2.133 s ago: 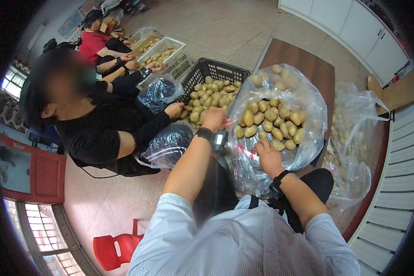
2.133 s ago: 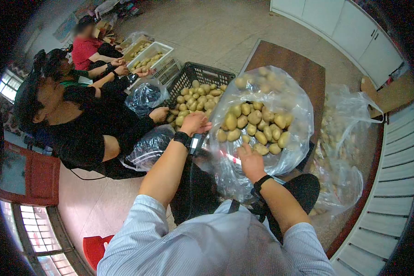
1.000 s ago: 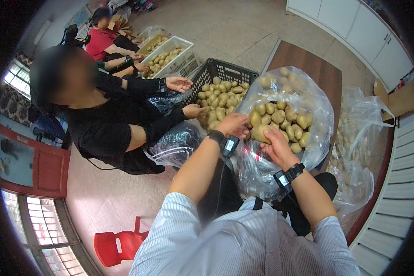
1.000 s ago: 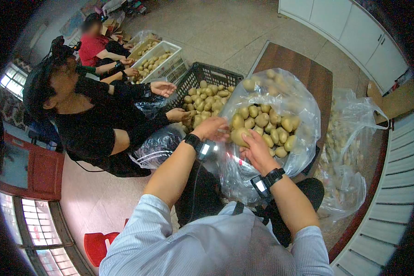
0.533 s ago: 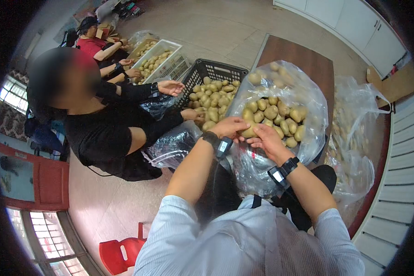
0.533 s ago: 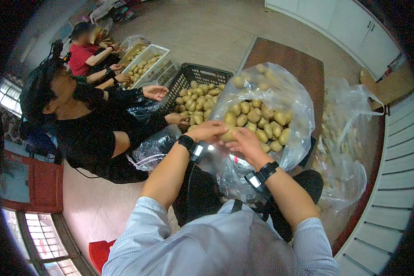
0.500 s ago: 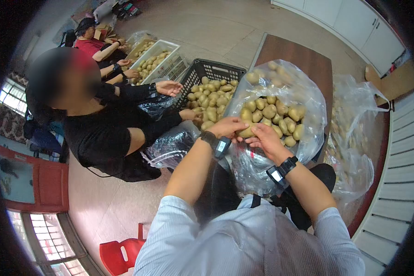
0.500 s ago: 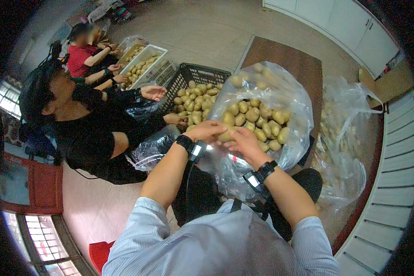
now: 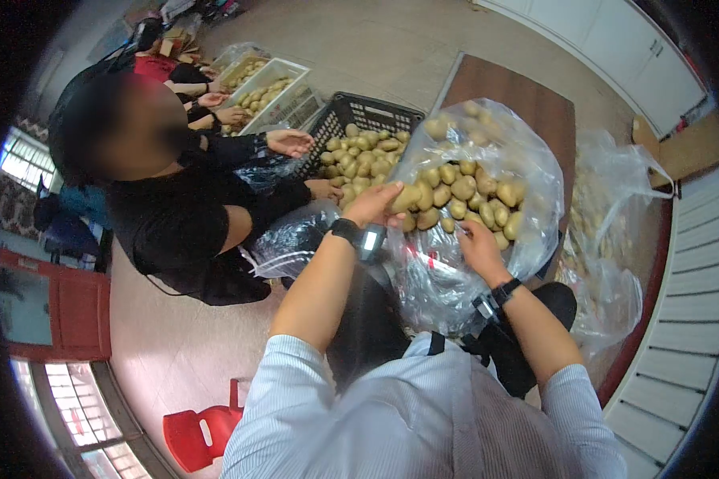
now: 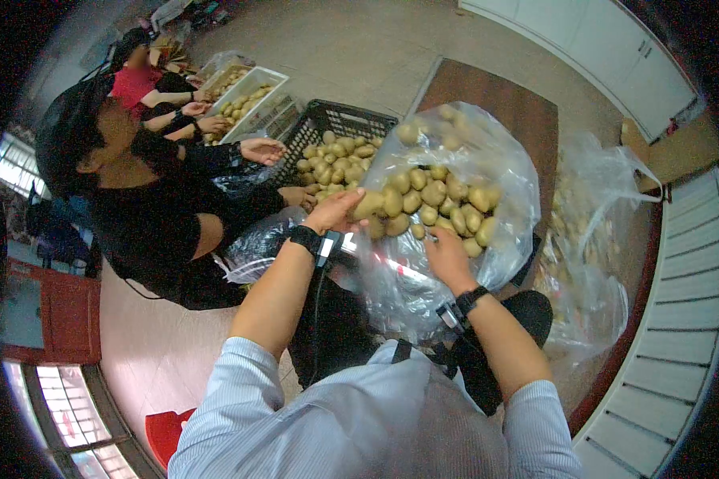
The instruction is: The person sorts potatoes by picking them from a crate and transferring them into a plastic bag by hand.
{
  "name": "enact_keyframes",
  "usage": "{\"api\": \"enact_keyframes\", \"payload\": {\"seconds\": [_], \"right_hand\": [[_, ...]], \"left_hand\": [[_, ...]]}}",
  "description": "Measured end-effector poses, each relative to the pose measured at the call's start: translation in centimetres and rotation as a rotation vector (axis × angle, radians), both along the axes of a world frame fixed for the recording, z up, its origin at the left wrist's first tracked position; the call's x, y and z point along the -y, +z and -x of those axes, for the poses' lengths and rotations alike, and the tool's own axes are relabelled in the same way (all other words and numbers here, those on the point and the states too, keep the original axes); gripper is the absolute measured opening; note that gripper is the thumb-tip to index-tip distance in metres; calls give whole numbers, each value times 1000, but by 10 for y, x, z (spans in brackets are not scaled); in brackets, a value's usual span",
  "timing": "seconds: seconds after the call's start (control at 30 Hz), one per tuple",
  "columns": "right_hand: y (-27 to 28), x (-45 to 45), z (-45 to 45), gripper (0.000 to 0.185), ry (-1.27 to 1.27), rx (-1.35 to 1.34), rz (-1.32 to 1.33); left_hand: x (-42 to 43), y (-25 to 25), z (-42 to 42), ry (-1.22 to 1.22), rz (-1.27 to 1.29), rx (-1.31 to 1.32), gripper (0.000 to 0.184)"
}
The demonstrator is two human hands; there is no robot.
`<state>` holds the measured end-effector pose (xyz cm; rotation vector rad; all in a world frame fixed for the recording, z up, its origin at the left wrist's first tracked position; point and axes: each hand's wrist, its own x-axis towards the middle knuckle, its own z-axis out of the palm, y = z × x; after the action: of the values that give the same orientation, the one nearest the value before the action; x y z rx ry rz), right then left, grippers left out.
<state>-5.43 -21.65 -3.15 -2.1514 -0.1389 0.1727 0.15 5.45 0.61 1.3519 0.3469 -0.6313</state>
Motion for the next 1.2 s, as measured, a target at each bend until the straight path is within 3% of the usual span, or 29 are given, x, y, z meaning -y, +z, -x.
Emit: {"api": "enact_keyframes", "payload": {"seconds": [0.07, 0.13, 0.27, 0.6, 0.67, 0.8, 1.0, 1.2], "right_hand": [[-12, 15, 3, 24, 13, 300, 313], [-13, 19, 6, 25, 33, 299, 372], [-18, 25, 14, 31, 74, 310, 551], [-26, 29, 20, 39, 120, 252, 611], [-30, 29, 19, 29, 94, 292, 666], [-32, 30, 22, 29, 79, 303, 643], [-39, 31, 25, 30, 91, 281, 628], [-34, 30, 27, 31, 97, 205, 620]], "left_hand": [[-12, -24, -7, 44, 53, 19, 46], [-16, -30, -12, 134, 167, 8, 46], [-22, -35, -13, 293, 123, 6, 45], [-33, -41, -17, 483, 2, 6, 49], [-34, -39, -16, 517, 35, 27, 52], [-39, -44, -15, 473, 39, 68, 51], [-30, -3, 1, 430, -353, 99, 61], [-68, -90, -25, 525, -193, 44, 50]]}}
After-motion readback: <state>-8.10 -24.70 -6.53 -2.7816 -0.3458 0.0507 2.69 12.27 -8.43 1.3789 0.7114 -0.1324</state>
